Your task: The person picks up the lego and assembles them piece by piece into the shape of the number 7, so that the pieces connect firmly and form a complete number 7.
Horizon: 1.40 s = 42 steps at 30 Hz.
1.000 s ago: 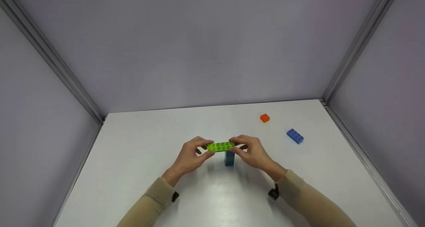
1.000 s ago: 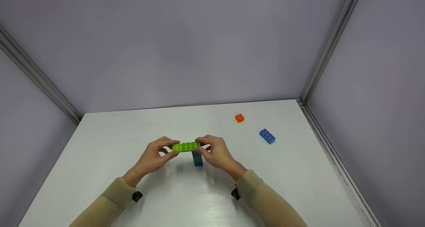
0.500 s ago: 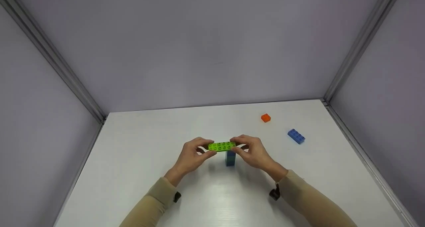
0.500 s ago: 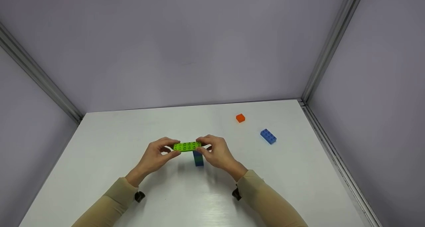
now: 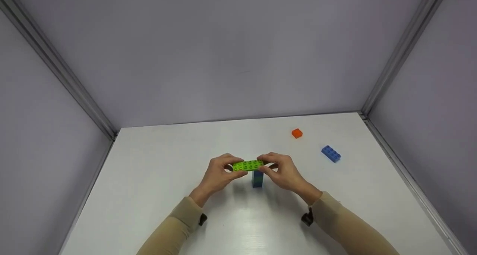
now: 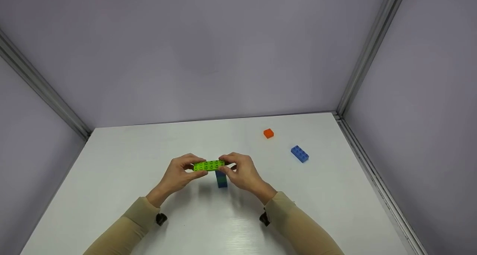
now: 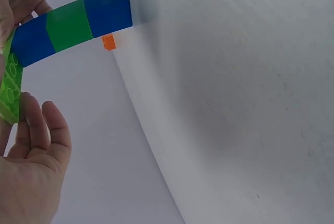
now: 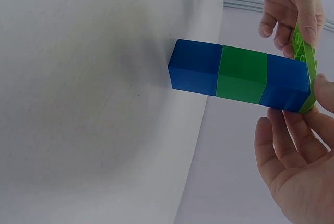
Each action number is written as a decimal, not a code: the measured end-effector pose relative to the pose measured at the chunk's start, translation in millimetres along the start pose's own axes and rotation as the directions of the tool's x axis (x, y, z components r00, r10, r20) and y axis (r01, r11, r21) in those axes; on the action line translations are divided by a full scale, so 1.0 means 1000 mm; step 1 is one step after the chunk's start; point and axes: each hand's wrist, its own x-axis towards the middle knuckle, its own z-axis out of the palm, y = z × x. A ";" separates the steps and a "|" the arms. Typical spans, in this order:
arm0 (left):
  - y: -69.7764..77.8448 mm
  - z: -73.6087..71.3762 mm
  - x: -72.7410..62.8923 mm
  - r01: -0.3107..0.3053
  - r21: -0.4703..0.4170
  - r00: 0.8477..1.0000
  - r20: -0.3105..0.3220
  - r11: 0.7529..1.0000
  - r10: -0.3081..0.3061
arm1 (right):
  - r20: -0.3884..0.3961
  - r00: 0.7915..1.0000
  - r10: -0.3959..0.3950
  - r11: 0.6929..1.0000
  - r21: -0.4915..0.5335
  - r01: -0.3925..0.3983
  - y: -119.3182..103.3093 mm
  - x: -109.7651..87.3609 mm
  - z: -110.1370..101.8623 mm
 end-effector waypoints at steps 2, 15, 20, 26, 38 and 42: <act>0.000 0.000 0.001 0.005 -0.002 1.000 -0.002 1.000 -0.005 | 0.001 1.000 -0.002 1.000 0.000 0.002 0.000 0.000 0.000; -0.002 0.000 0.001 0.035 0.018 0.999 -0.003 0.999 -0.035 | 0.007 1.000 0.026 0.999 0.029 -0.026 0.006 -0.003 -0.002; -0.002 0.001 0.001 0.069 -0.010 0.998 0.000 0.998 -0.069 | -0.011 0.996 0.083 0.996 0.017 -0.083 0.016 -0.011 -0.012; -0.001 0.001 0.001 0.080 -0.012 0.997 0.006 0.997 -0.080 | -0.070 0.987 0.146 0.988 -0.034 -0.149 0.035 -0.023 -0.038; 0.001 0.001 0.001 0.081 -0.015 0.997 0.006 0.997 -0.081 | -0.194 0.955 0.225 0.964 -0.097 -0.247 0.076 -0.042 -0.087; 0.002 0.001 0.001 0.072 -0.006 0.997 0.010 0.997 -0.072 | -0.234 0.940 0.248 0.955 -0.107 -0.278 0.086 -0.048 -0.101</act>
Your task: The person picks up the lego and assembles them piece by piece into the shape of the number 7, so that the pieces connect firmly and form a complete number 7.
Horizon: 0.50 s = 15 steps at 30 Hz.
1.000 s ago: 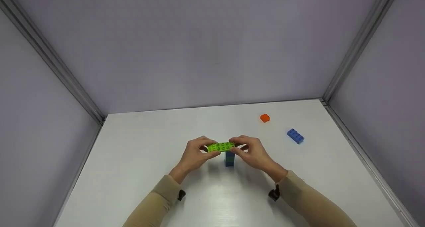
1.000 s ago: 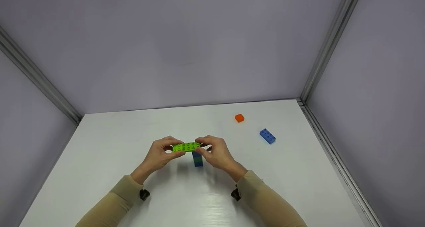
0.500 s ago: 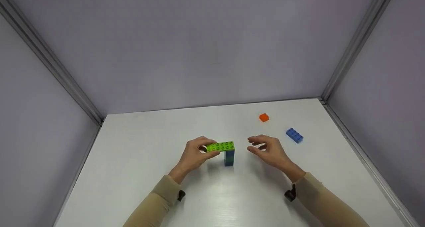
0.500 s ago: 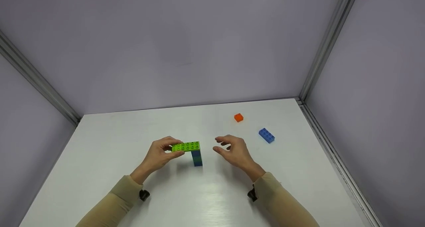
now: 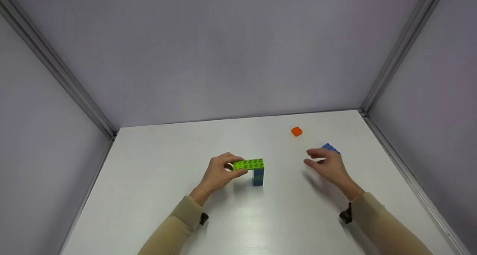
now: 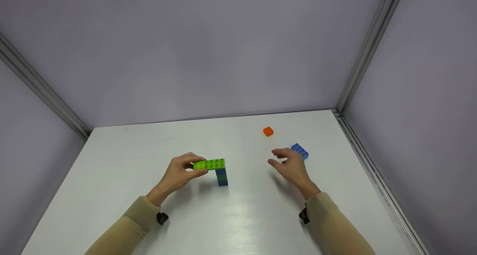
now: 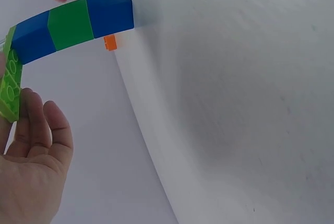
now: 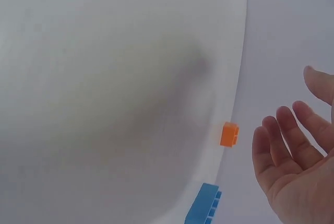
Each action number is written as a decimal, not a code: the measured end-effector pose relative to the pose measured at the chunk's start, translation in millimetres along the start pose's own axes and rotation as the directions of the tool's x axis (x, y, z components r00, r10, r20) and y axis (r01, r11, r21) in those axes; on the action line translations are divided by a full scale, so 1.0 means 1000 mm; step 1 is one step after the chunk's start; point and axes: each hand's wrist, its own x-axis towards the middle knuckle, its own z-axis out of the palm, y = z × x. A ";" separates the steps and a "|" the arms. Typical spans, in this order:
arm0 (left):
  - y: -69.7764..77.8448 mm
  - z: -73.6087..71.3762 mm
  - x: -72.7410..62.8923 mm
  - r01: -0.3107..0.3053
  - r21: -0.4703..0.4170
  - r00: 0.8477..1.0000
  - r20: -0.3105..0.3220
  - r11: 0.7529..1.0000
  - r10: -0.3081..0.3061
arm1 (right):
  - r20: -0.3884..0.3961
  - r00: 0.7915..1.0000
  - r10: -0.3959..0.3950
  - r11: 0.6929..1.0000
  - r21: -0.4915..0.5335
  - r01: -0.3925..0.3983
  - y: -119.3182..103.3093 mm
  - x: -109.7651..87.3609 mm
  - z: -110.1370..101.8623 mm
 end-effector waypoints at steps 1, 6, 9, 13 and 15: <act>-0.001 0.000 0.000 -0.004 -0.001 1.000 0.001 1.000 0.004 | -0.010 1.000 0.005 1.000 -0.009 -0.005 0.003 0.000 -0.003; -0.003 0.000 0.000 -0.012 -0.008 1.000 0.009 1.000 0.012 | -0.059 0.998 0.031 0.997 -0.066 -0.035 0.018 0.001 -0.020; -0.004 0.000 0.001 -0.018 -0.010 1.000 0.010 1.000 0.018 | -0.093 0.994 0.054 0.992 -0.108 -0.064 0.026 0.003 -0.032; -0.004 0.001 0.001 -0.016 -0.008 1.000 0.009 1.000 0.016 | -0.128 0.989 0.072 0.983 -0.157 -0.092 0.037 0.005 -0.045; -0.003 0.001 0.001 -0.014 -0.005 1.000 0.011 1.000 0.014 | -0.131 0.988 0.080 0.980 -0.171 -0.102 0.042 0.006 -0.049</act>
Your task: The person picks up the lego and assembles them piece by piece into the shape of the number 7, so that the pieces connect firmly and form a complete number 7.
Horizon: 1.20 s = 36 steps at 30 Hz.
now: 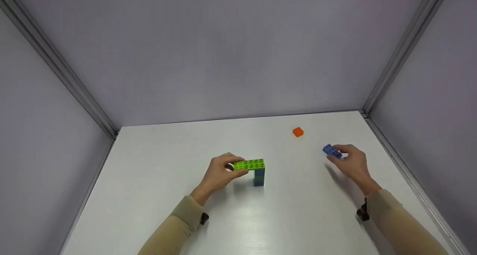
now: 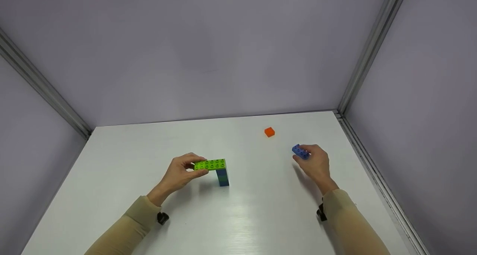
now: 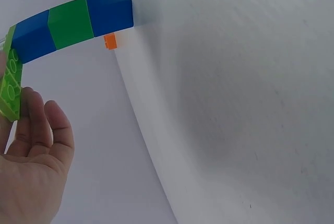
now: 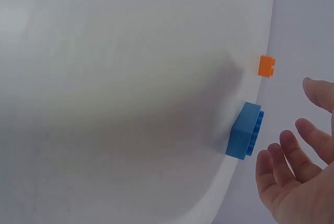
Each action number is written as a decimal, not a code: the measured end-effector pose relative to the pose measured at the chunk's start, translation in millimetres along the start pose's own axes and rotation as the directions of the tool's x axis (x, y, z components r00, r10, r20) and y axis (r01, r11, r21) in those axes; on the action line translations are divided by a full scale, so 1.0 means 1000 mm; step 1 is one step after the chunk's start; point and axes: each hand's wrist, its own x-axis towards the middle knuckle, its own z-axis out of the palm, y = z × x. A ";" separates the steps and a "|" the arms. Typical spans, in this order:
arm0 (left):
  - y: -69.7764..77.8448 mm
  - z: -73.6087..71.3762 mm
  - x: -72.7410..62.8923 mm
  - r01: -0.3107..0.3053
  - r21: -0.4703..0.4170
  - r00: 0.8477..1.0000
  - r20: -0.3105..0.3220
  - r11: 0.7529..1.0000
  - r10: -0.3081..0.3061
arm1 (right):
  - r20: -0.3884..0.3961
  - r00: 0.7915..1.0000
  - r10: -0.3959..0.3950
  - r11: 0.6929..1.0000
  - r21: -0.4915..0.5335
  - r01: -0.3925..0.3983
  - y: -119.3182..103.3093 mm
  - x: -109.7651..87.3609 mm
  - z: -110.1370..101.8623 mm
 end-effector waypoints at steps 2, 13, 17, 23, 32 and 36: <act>0.001 0.000 0.000 0.008 0.004 1.000 0.003 1.000 -0.008 | 0.004 1.000 0.015 1.000 -0.017 -0.015 0.005 0.001 -0.003; 0.002 0.003 0.002 0.018 0.002 1.000 0.017 1.000 -0.018 | 0.078 0.987 0.143 0.988 -0.064 -0.138 0.021 0.009 -0.007; 0.003 0.005 0.004 0.021 -0.002 1.000 0.019 1.000 -0.021 | 0.069 0.985 0.157 0.986 -0.077 -0.151 0.024 0.009 -0.005; 0.003 0.006 0.004 0.023 0.001 1.000 0.021 1.000 -0.023 | 0.072 0.984 0.161 0.985 -0.072 -0.156 0.026 0.009 -0.003; 0.003 0.005 0.004 0.010 -0.006 1.000 0.020 1.000 -0.009 | 0.057 0.984 0.171 0.983 -0.074 -0.167 0.025 0.011 -0.001; 0.003 0.006 0.004 0.021 -0.008 1.000 0.022 1.000 -0.021 | 0.063 0.981 0.183 0.982 -0.068 -0.179 0.024 0.009 0.001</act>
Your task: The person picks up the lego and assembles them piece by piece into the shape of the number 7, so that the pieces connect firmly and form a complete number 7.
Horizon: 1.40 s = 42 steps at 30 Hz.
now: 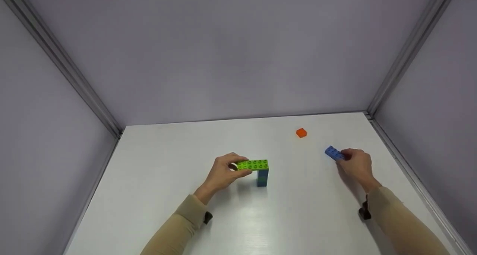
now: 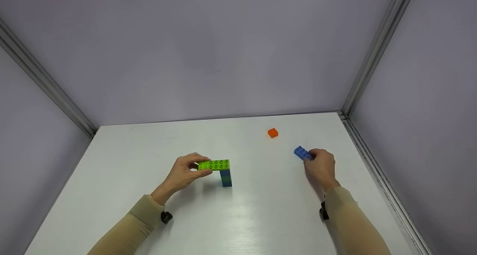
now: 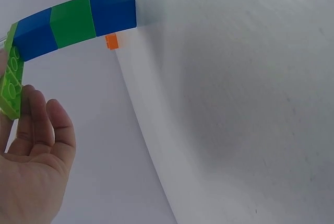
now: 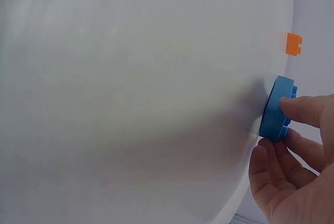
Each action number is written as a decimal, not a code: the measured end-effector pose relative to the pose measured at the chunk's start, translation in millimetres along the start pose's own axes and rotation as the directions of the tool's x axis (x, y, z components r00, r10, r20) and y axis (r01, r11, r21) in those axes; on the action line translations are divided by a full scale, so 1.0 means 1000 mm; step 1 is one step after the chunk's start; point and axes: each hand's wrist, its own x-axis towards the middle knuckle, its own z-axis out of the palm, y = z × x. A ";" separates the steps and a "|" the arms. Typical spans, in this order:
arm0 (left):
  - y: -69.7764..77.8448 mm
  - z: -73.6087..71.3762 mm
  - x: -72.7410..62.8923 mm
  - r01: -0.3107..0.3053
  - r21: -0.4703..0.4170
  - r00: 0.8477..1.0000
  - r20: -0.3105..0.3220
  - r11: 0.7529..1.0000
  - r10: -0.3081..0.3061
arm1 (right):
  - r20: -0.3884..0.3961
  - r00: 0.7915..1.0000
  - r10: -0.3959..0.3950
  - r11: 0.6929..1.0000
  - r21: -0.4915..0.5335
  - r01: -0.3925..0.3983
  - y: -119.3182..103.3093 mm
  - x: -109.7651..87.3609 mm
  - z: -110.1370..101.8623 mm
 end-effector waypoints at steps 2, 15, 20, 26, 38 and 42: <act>0.000 0.000 0.000 0.008 -0.002 1.000 0.001 1.000 -0.008 | 0.008 1.000 -0.003 1.000 0.004 0.003 -0.001 -0.001 0.001; 0.001 -0.001 0.002 -0.009 -0.002 1.000 -0.009 1.000 0.009 | 0.039 0.997 -0.074 0.997 0.036 0.073 -0.032 -0.015 0.009; 0.000 -0.002 0.002 -0.010 -0.006 1.000 -0.009 1.000 0.010 | 0.034 0.991 -0.131 0.991 0.039 0.130 -0.047 -0.021 0.013; 0.001 -0.002 0.001 0.001 -0.002 1.000 -0.005 1.000 -0.001 | 0.031 0.981 -0.191 0.980 0.064 0.189 -0.064 -0.030 0.013; 0.001 -0.003 0.003 -0.002 -0.008 1.000 0.005 1.000 0.002 | -0.013 0.950 -0.312 0.943 0.113 0.312 -0.093 -0.044 0.019; 0.002 -0.003 0.003 0.009 -0.018 1.000 0.002 1.000 -0.009 | -0.026 0.932 -0.363 0.921 0.144 0.363 -0.101 -0.049 0.021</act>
